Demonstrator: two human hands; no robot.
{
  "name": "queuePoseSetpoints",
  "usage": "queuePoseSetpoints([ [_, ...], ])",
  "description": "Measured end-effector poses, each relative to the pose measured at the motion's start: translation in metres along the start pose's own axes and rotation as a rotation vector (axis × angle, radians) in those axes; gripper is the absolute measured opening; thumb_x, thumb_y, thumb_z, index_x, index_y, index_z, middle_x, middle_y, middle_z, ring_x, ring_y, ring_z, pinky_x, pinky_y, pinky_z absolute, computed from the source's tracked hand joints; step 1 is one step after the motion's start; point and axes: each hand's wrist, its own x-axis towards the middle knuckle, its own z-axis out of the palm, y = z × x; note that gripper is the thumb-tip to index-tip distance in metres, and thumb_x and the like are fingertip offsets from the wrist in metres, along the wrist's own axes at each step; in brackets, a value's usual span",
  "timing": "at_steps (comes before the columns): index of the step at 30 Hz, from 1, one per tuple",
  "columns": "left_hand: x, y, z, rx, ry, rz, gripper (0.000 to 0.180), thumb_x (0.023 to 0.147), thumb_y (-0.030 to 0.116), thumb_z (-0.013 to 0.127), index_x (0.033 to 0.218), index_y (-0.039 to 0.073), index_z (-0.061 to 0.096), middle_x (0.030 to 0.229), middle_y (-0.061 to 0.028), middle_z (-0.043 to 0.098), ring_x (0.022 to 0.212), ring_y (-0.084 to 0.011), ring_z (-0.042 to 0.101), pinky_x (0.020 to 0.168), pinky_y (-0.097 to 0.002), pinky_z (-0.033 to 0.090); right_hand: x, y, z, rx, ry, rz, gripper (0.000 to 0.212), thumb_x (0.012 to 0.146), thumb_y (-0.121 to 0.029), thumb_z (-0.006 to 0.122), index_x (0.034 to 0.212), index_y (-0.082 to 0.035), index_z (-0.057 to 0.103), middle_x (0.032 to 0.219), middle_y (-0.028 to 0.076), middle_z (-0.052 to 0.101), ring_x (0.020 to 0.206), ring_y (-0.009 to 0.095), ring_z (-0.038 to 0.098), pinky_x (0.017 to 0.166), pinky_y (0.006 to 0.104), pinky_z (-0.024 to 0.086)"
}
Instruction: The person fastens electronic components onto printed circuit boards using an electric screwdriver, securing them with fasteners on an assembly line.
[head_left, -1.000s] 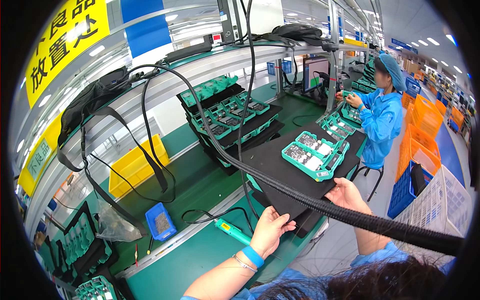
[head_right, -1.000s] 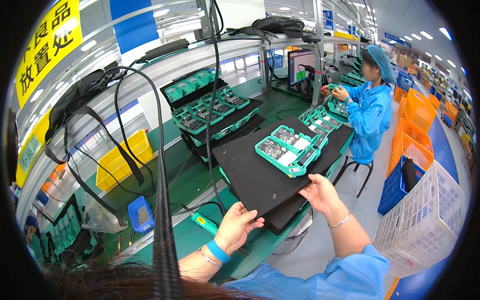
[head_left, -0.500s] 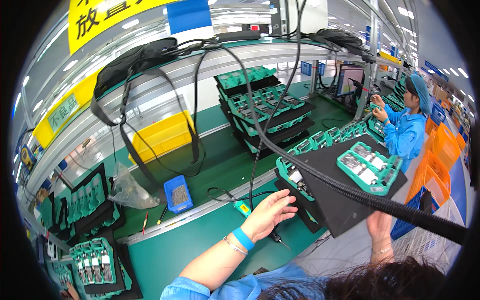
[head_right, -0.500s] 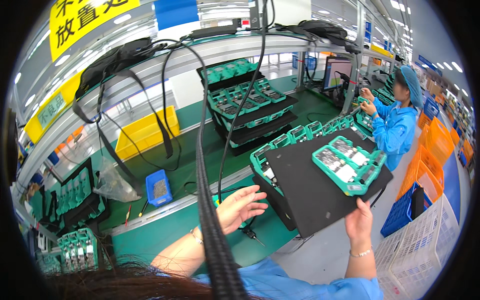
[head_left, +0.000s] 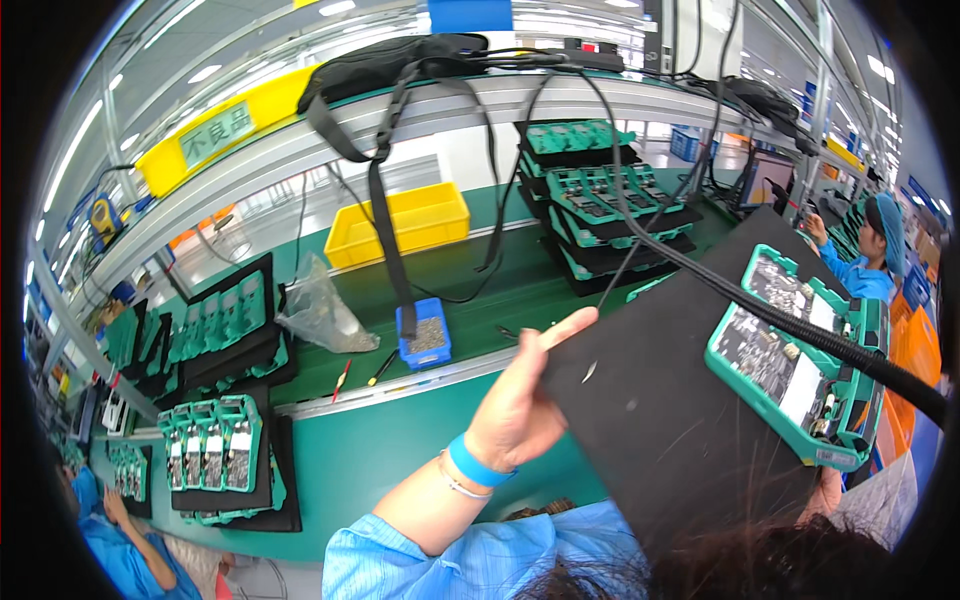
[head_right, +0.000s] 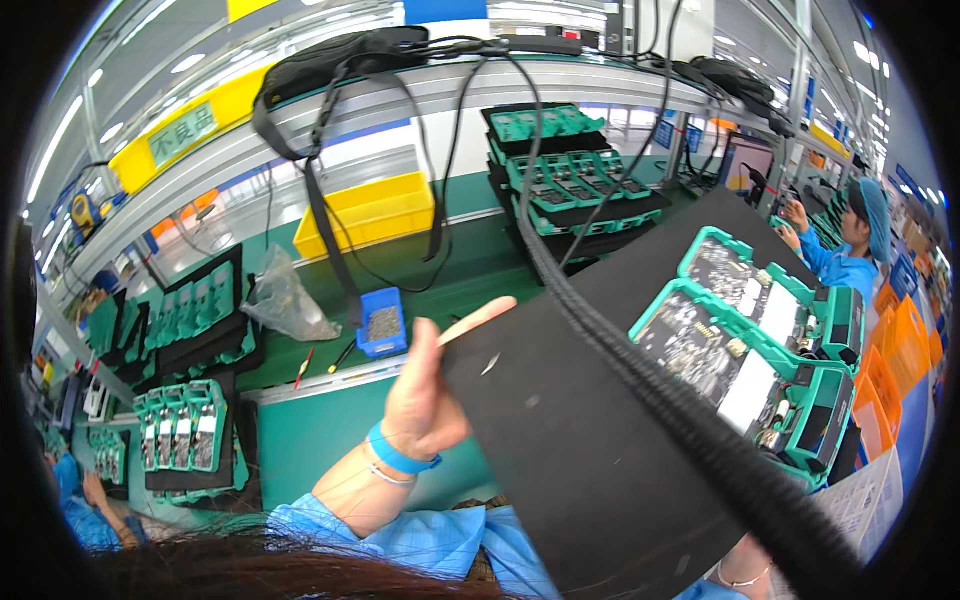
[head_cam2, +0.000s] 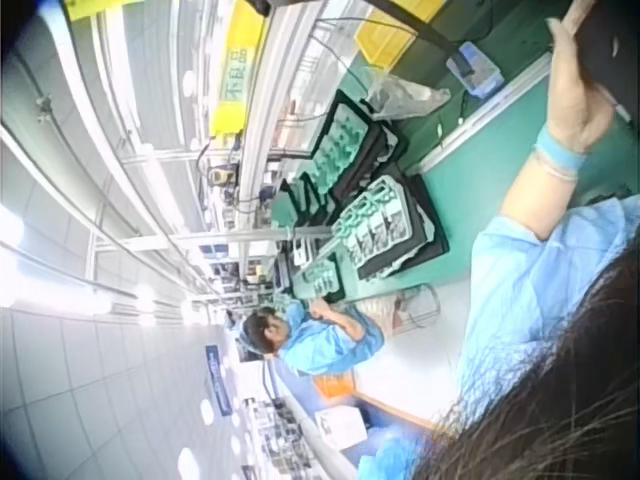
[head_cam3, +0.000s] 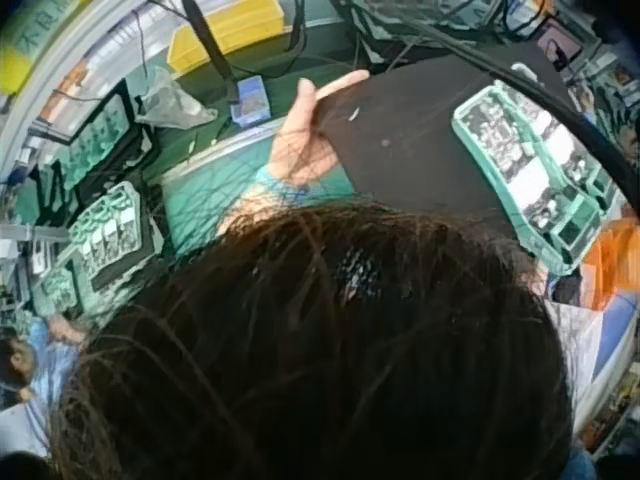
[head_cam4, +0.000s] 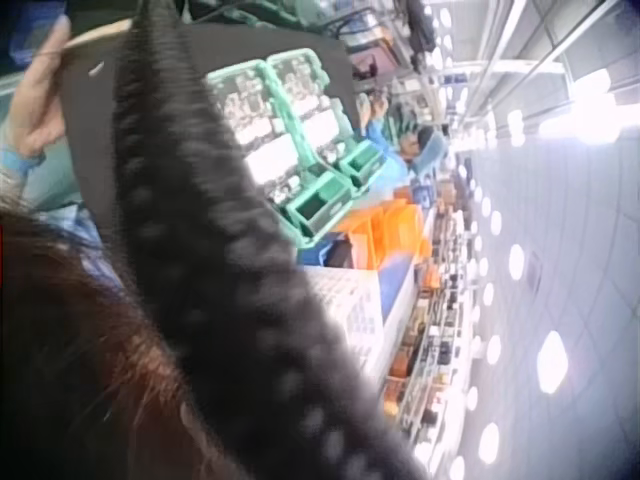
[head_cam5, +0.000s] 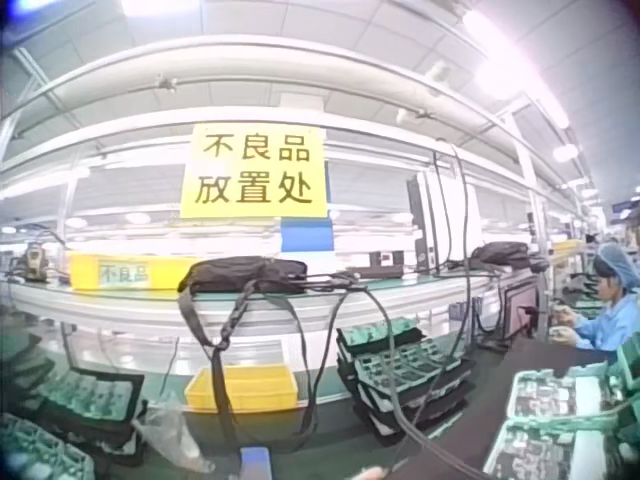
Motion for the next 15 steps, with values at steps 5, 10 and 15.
queuePoseSetpoints([
  [5, -0.064, 0.039, -0.015, -0.123, -0.018, 0.091, 0.089, 0.079, 0.070, 0.023, 0.130, -0.003, 0.029, 0.128, -0.0195, 0.040, 0.115, -0.0295, 0.043, 0.095, -0.0413, 0.036, 0.000, 0.038, 0.035, -0.061, -0.236, 0.219, 0.035, 0.085, -0.007, 0.042, 0.119, 0.001, 0.041, 0.113, 0.015, 0.052, 0.101, 0.026, 0.054, 0.087, 0.0390, 0.045],
  [10, -0.130, 0.061, -0.067, 0.066, 0.210, 0.139, 0.077, 0.086, 0.060, 0.026, 0.131, -0.002, 0.030, 0.128, -0.0178, 0.041, 0.114, -0.0252, 0.044, 0.096, -0.0359, 0.035, 0.012, 0.097, 0.125, -0.094, -0.471, 0.463, 0.035, 0.084, -0.007, 0.042, 0.118, 0.002, 0.042, 0.112, 0.016, 0.053, 0.099, 0.026, 0.055, 0.086, 0.0388, 0.045],
  [15, -0.216, 0.058, -0.111, 0.070, 0.738, 0.292, 0.024, 0.087, 0.020, 0.048, 0.099, 0.001, 0.055, 0.093, -0.0105, 0.061, 0.078, -0.0194, 0.062, 0.068, -0.0281, 0.051, 0.031, 0.211, 0.169, 0.098, -0.582, 1.002, 0.034, 0.081, -0.007, 0.041, 0.114, 0.002, 0.046, 0.105, 0.013, 0.057, 0.096, 0.023, 0.056, 0.083, 0.0356, 0.046],
])
